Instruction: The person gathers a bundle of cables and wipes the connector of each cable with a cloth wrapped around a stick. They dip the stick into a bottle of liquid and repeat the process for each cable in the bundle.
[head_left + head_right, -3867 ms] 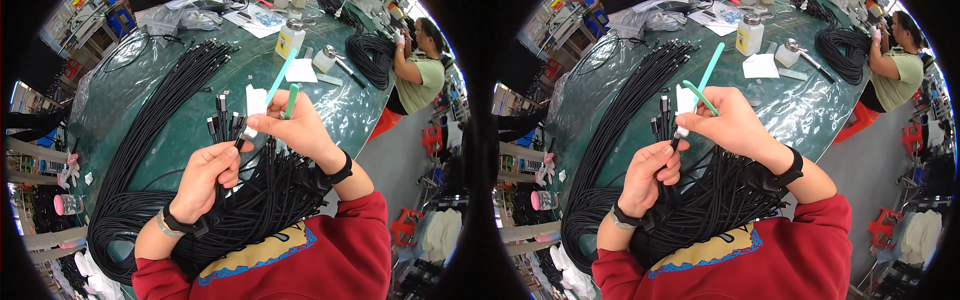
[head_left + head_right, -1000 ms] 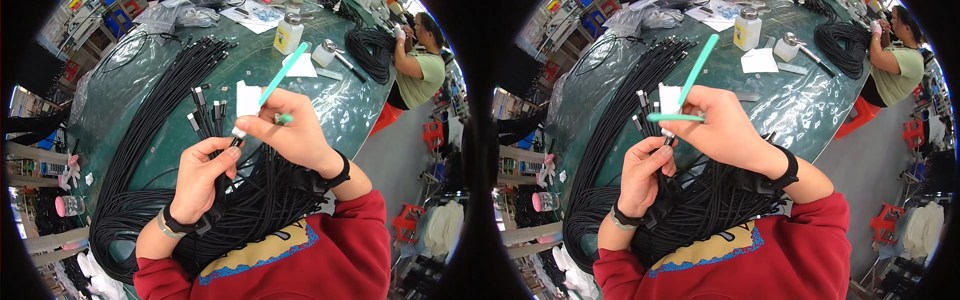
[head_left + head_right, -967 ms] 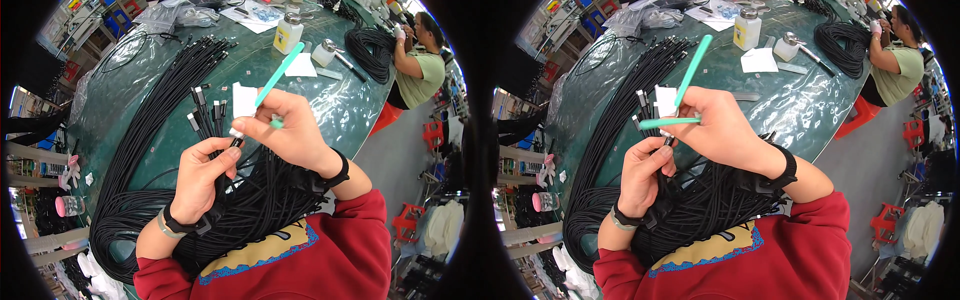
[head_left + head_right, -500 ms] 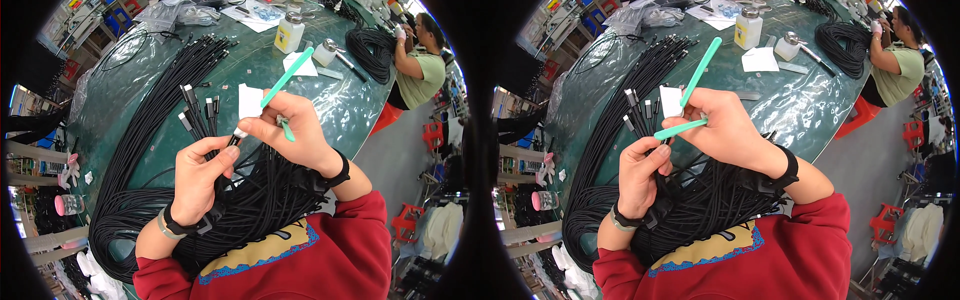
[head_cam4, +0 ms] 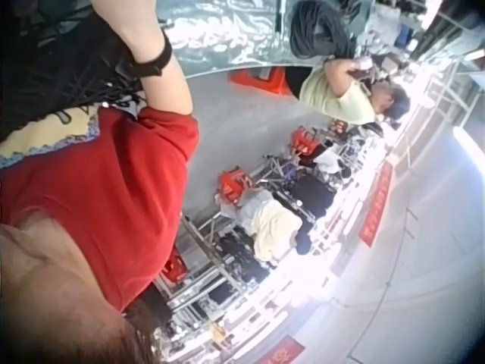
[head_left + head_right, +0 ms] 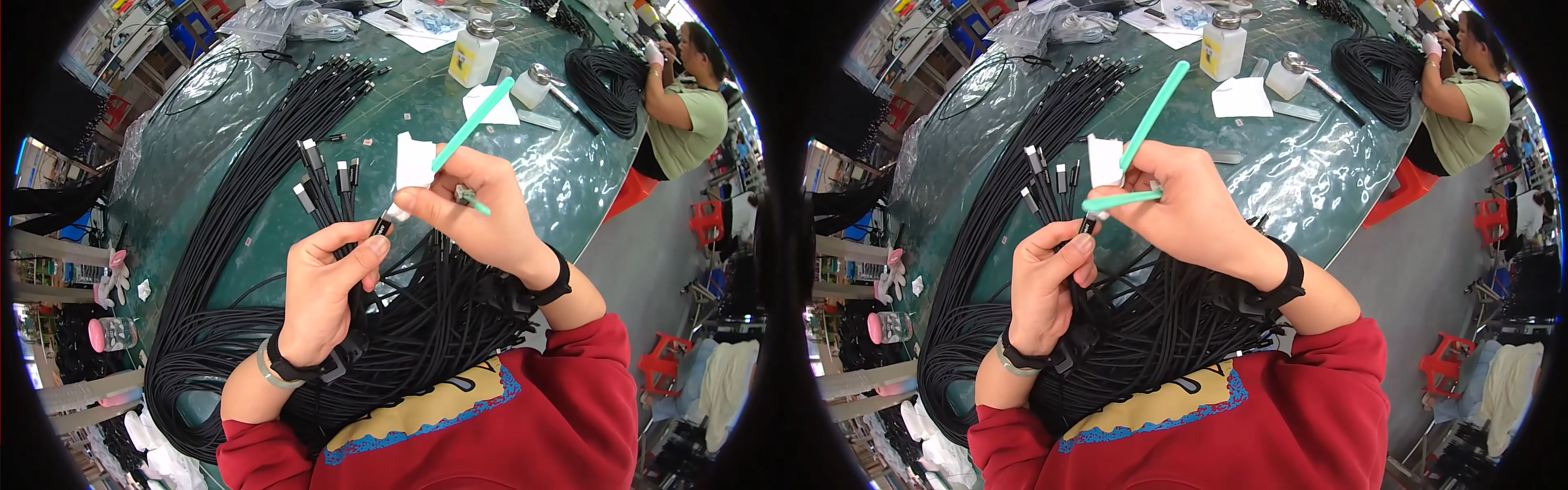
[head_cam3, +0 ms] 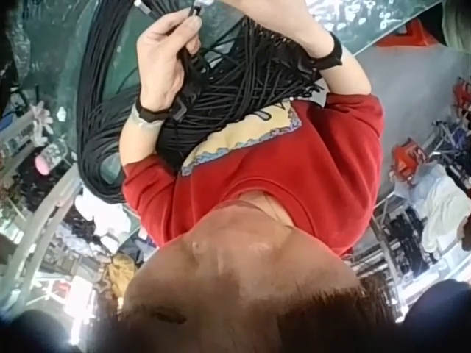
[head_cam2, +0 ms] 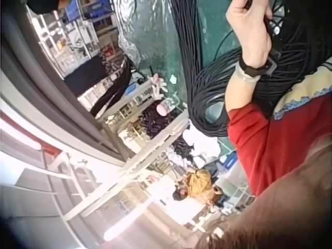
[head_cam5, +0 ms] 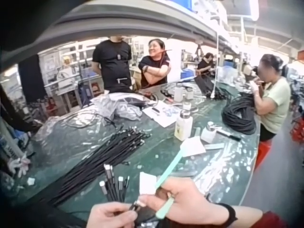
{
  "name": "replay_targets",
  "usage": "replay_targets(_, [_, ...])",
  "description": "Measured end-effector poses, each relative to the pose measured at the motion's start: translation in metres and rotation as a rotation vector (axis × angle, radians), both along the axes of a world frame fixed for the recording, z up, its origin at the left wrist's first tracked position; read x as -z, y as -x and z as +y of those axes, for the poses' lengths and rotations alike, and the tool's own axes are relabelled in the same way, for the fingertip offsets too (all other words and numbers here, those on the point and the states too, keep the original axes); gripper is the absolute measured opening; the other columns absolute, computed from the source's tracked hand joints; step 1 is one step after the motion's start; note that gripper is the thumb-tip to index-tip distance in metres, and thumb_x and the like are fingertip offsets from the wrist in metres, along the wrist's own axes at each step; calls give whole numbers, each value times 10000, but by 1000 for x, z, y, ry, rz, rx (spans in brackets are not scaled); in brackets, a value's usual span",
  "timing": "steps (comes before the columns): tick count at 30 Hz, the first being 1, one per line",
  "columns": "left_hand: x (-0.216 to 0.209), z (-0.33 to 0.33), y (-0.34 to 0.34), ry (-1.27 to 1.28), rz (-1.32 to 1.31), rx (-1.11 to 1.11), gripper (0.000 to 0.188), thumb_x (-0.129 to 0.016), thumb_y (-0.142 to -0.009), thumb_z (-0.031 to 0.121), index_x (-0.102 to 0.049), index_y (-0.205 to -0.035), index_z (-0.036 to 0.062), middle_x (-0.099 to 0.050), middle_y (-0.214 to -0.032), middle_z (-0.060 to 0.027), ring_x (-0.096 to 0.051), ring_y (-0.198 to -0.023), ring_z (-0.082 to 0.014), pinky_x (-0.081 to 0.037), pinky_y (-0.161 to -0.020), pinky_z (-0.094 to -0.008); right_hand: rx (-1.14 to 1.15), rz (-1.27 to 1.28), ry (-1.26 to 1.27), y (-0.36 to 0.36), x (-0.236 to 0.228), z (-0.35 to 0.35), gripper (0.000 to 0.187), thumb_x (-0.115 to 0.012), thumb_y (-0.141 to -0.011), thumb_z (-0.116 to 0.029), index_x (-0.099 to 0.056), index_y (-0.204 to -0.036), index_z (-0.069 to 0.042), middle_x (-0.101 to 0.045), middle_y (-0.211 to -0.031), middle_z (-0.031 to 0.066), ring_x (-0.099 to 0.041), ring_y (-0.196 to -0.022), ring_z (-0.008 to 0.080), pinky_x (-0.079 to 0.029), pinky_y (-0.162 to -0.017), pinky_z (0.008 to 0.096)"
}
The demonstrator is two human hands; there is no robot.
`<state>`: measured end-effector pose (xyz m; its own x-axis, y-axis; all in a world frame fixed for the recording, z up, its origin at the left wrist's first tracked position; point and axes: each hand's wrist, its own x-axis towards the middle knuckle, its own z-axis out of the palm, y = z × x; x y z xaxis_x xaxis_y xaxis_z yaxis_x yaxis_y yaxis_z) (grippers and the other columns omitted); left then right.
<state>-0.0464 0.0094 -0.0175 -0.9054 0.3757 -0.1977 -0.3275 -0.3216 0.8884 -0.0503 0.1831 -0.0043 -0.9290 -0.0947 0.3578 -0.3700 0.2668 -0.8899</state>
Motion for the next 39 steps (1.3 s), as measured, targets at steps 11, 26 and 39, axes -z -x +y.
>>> replay_targets(11, [0, 2, -1, 37, 5, -8, 137, -578, -771, 16, -595, -894, -42, -525, -637, -17, -429, -508, -64, -342, -481, -196, -86, -275, 217, 5, 5, 7, 182, -617, -771, -52, -560, -928, 18, -600, -784, 16, -534, -677, 42, -414, -577, 183])
replay_targets(26, [2, 1, -1, 20, -9, -5, 142, -586, -768, 14, -599, -898, -42, -546, -653, -21, -437, -510, -56, -344, -477, -185, -121, -286, 248, 8, -4, 0, 156, -616, -770, -53, -563, -898, 19, -584, -751, 0, -521, -661, 35, -404, -565, 179])
replay_targets(39, [3, 2, -3, 16, 3, -17, 158, -609, -753, 6, -599, -903, -43, -571, -679, -26, -468, -530, -52, -368, -480, -177, -47, 76, -82, 1, 2, 3, 148, -637, -734, -22, -569, -861, 10, -539, -638, -32, -418, -517, -6, -323, -470, 167])
